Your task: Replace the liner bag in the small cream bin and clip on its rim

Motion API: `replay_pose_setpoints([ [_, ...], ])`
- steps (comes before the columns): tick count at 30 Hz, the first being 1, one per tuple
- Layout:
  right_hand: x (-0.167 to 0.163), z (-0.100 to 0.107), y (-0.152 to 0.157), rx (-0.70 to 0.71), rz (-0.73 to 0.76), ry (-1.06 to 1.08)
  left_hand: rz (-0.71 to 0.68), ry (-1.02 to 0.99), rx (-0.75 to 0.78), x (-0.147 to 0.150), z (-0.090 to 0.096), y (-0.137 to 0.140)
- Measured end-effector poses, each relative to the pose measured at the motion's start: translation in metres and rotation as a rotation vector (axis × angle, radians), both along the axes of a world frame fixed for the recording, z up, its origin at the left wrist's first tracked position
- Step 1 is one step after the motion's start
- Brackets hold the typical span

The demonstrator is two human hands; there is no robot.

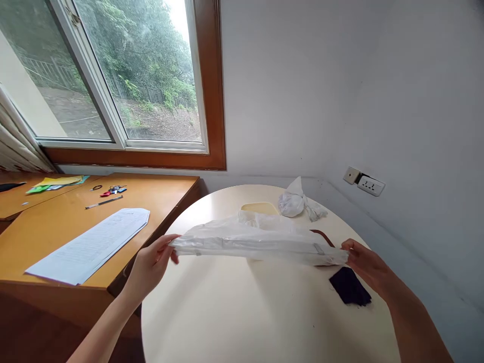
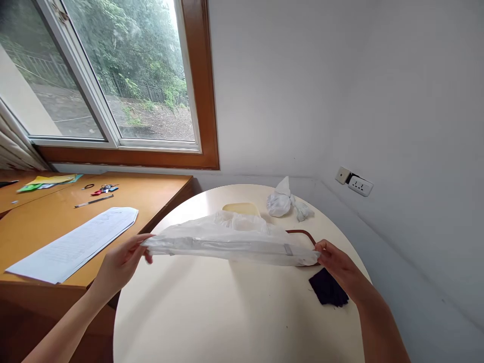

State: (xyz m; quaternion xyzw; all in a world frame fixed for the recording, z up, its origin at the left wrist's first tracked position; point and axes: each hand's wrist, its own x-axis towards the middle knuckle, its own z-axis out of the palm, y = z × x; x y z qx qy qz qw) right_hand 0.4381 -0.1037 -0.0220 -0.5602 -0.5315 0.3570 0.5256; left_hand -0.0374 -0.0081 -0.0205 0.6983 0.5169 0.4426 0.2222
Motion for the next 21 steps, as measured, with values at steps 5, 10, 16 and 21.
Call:
replay_pose_setpoints([
  [5,-0.001,-0.005,-0.03,-0.126,0.049,-0.12,-0.055,0.17,-0.113,-0.002,-0.019,-0.032],
  [10,-0.002,-0.024,-0.05,-0.316,0.213,-0.262,-0.425,0.392,-0.455,-0.003,-0.019,-0.047],
  [16,-0.003,-0.03,-0.036,-0.286,0.031,-0.331,-0.311,0.096,-0.411,0.015,-0.014,-0.022],
  [21,-0.039,-0.031,-0.002,-0.211,-0.03,-0.26,-0.184,-0.301,-0.512,0.06,-0.02,0.006],
])
